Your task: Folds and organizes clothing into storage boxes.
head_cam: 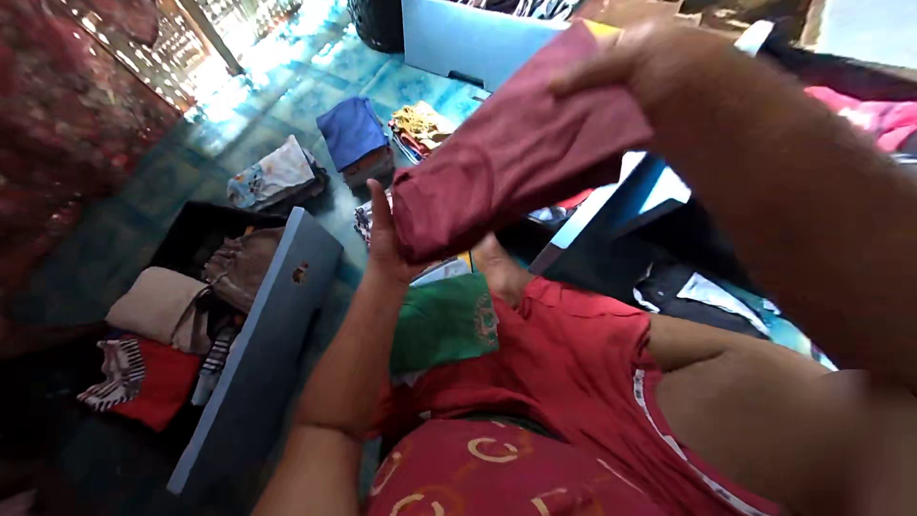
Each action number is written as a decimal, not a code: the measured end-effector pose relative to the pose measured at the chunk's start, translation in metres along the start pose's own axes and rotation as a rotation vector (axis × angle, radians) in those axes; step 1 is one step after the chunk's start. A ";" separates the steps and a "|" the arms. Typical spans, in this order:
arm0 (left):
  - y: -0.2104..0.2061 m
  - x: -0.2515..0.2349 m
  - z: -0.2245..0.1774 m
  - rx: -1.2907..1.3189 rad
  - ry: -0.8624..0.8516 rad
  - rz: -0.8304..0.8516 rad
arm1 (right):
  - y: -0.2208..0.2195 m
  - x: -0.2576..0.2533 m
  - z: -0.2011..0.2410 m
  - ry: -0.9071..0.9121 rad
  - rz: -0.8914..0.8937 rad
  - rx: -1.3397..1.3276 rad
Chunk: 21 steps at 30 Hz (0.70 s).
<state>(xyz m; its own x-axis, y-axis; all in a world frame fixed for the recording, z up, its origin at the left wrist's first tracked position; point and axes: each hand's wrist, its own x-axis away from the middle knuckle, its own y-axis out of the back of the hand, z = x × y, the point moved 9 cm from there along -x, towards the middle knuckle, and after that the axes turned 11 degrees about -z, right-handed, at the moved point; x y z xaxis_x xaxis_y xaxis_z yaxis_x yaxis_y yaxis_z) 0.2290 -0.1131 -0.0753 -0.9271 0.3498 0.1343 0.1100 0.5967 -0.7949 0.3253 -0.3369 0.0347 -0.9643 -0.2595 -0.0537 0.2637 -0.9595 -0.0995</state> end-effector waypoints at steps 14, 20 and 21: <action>0.056 0.043 -0.175 -0.829 -0.121 -0.689 | -0.066 0.022 -0.145 -0.291 -0.195 0.446; 0.082 0.005 -0.327 -1.066 -0.358 -0.984 | -0.037 -0.012 -0.188 -0.050 -0.270 1.210; 0.091 -0.003 -0.348 -1.077 -0.397 -1.024 | -0.038 -0.012 -0.193 -0.041 -0.267 1.262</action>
<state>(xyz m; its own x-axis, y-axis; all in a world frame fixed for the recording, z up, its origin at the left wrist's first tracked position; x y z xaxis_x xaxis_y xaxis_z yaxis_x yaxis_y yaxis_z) 0.3665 0.1919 0.0576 -0.7780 -0.6271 0.0381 -0.5771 0.7372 0.3514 0.3320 -0.2762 -0.1525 -0.9891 -0.0260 -0.1447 -0.1209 -0.4160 0.9013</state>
